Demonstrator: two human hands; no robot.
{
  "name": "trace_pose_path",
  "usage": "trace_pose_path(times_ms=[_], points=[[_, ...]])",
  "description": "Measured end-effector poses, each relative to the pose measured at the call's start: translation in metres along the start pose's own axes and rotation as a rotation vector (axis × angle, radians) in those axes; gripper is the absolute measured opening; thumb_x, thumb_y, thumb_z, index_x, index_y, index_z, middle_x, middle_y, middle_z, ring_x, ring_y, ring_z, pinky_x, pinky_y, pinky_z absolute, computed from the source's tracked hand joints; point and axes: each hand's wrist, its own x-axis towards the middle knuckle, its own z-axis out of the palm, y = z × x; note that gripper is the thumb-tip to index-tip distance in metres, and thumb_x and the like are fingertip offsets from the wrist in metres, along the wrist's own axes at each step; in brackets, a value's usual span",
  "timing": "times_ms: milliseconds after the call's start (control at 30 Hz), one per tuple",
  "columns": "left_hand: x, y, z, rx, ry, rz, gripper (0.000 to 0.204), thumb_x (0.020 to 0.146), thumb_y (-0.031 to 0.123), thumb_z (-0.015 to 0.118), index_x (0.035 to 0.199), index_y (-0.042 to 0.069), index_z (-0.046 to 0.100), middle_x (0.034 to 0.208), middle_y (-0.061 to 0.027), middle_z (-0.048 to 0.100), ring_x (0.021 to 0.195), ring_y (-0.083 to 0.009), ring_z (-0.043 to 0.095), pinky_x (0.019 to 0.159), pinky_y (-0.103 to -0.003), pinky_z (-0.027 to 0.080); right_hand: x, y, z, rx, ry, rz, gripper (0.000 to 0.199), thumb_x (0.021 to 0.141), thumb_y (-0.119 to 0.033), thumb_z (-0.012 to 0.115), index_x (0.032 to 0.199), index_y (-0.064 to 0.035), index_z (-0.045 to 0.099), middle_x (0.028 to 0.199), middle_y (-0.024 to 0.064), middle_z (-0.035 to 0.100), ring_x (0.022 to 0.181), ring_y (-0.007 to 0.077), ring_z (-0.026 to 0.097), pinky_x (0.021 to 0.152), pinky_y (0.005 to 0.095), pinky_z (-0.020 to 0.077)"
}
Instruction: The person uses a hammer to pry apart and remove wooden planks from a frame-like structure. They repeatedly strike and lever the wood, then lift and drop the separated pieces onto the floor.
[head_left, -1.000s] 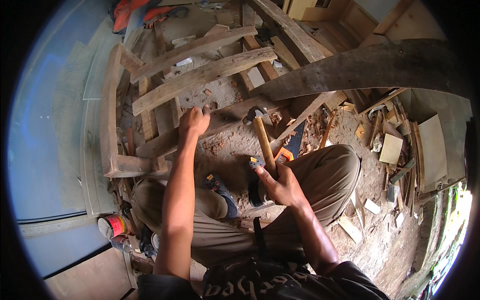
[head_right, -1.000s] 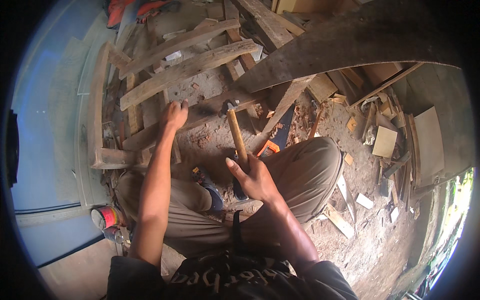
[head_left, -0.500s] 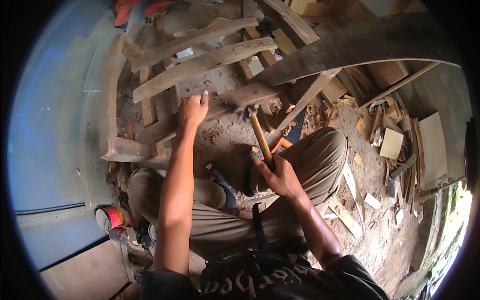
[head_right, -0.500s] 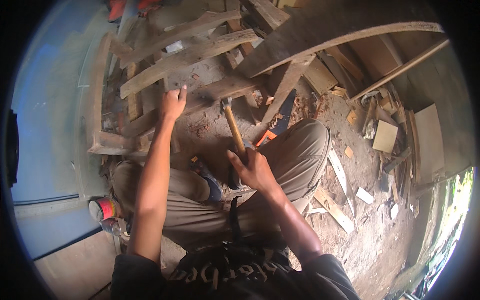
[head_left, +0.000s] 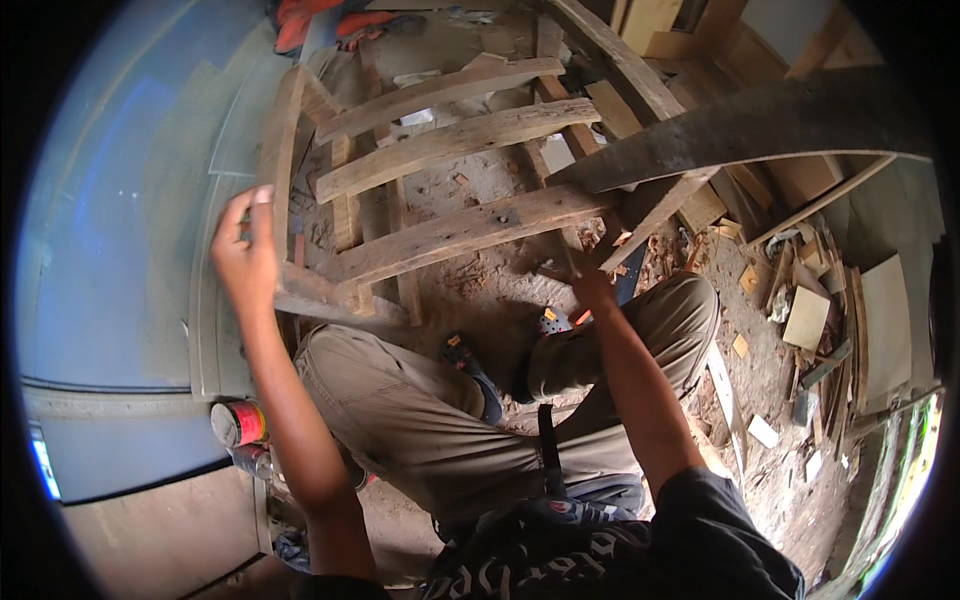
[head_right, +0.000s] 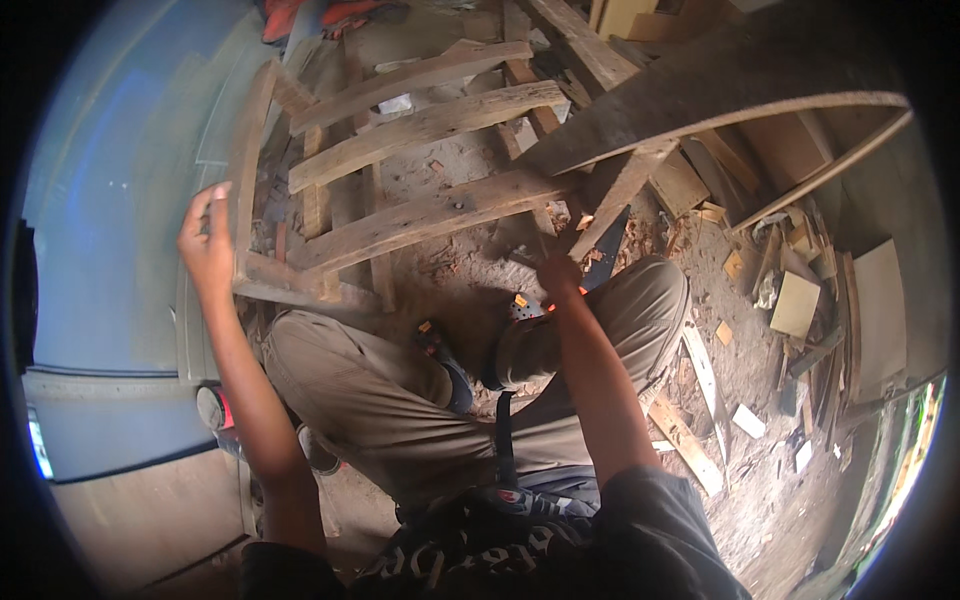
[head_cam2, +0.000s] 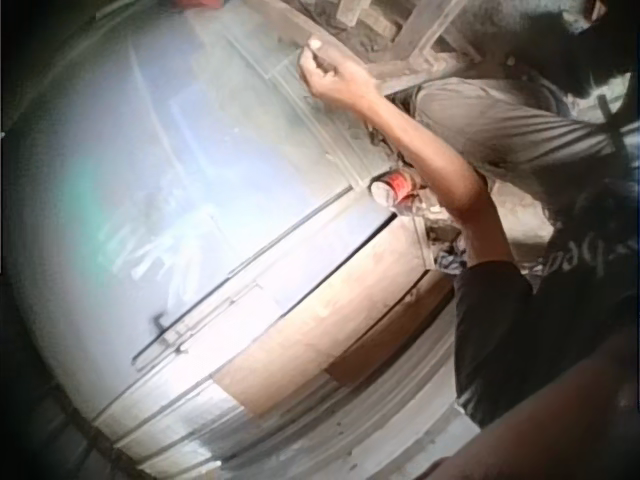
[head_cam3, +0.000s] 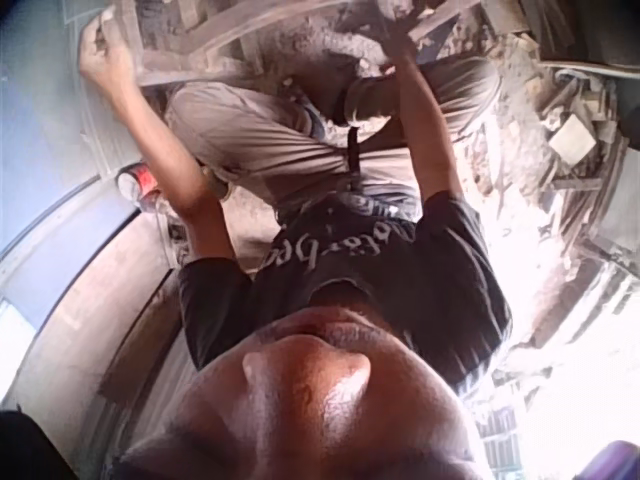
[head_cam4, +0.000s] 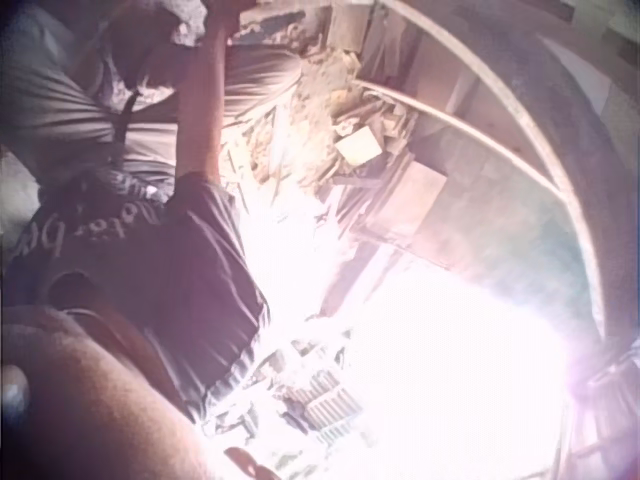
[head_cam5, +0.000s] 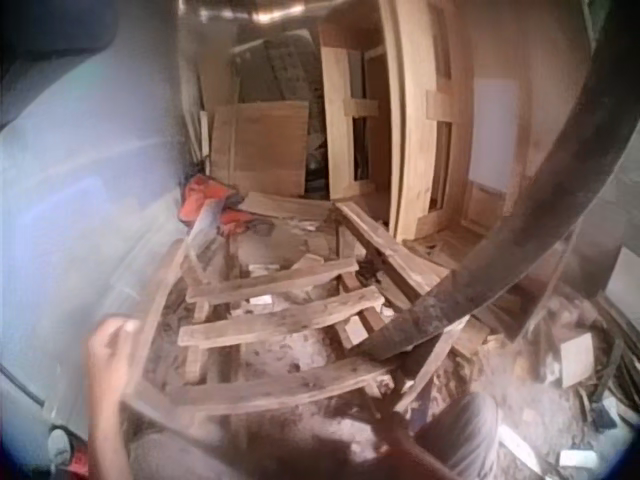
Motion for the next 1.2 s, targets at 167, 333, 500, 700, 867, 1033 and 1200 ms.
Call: trace_pose_path(times_ms=[167, 333, 500, 700, 867, 1033, 1200], points=[[-0.036, -0.082, -0.059, 0.025, 0.308, -0.384, 0.048, 0.094, 0.038, 0.064, 0.122, -0.002, 0.063, 0.123, -0.0135, 0.063, 0.112, -0.0232, 0.058, 0.098, -0.035, 0.042, -0.058, -0.028, -0.137, 0.476, 0.464, -0.167, 0.036, 0.094, -0.033, 0.057, 0.089, 0.0002, 0.071, 0.074, 0.0186, 0.067, 0.076, 0.0268, 0.068, 0.072, 0.0439, 0.0512], [-0.041, -0.078, -0.02, -0.438, 0.386, -0.53, 0.05, 0.096, 0.035, 0.056, 0.117, -0.01, 0.062, 0.125, -0.0179, 0.063, 0.116, -0.0275, 0.057, 0.101, -0.035, 0.04, -0.054, -0.046, -0.243, 1.158, 1.2, -0.394, 0.043, 0.102, -0.029, 0.04, 0.111, 0.0055, 0.063, 0.106, 0.0176, 0.068, 0.103, 0.0261, 0.061, 0.093, 0.0356, 0.0451], [-0.045, -0.098, -0.014, -0.514, 0.414, -0.383, 0.043, 0.097, 0.025, 0.044, 0.108, -0.01, 0.067, 0.111, -0.0194, 0.068, 0.102, -0.0289, 0.064, 0.094, -0.036, 0.046, -0.025, -0.073, -0.25, 1.06, 1.222, -0.422, 0.045, 0.099, -0.027, 0.039, 0.108, 0.0073, 0.066, 0.105, 0.0142, 0.07, 0.097, 0.0266, 0.064, 0.088, 0.0393, 0.0488], [-0.046, -0.105, -0.021, -0.375, 0.401, -0.332, 0.042, 0.095, 0.021, 0.041, 0.103, -0.01, 0.069, 0.107, -0.0192, 0.068, 0.099, -0.0277, 0.064, 0.091, -0.036, 0.047, -0.01, -0.054, -0.243, 0.886, 1.245, -0.549, 0.042, 0.098, -0.026, 0.04, 0.105, 0.0056, 0.067, 0.102, 0.0111, 0.071, 0.092, 0.0224, 0.066, 0.083, 0.0369, 0.0514], [-0.042, -0.099, -0.017, -0.449, 0.413, -0.328, 0.039, 0.095, 0.02, 0.042, 0.105, -0.008, 0.068, 0.103, -0.0157, 0.068, 0.097, -0.0261, 0.062, 0.092, -0.035, 0.045, -0.015, -0.071, -0.249, 1.084, 1.208, -0.428, 0.04, 0.099, -0.024, 0.04, 0.106, 0.0047, 0.067, 0.102, 0.01, 0.07, 0.092, 0.0208, 0.066, 0.083, 0.0354, 0.0522], [-0.05, -0.1, -0.02, -0.345, 0.381, -0.304, 0.038, 0.095, 0.02, 0.042, 0.102, -0.008, 0.068, 0.103, -0.0154, 0.067, 0.097, -0.0258, 0.062, 0.092, -0.034, 0.044, -0.01, -0.062, -0.249, 1.418, 1.079, -0.5, 0.039, 0.1, -0.026, 0.043, 0.105, 0.0053, 0.066, 0.102, 0.0101, 0.069, 0.091, 0.0203, 0.066, 0.082, 0.035, 0.0522], [-0.049, -0.103, -0.016, -0.428, 0.394, -0.336, 0.038, 0.095, 0.02, 0.042, 0.102, -0.007, 0.068, 0.105, -0.0153, 0.067, 0.099, -0.0256, 0.061, 0.093, -0.035, 0.044, -0.011, -0.065, -0.246, 1.352, 1.153, -0.457, 0.041, 0.101, -0.028, 0.043, 0.107, 0.005, 0.065, 0.102, 0.0105, 0.069, 0.091, 0.0214, 0.066, 0.082, 0.0356, 0.0524]])
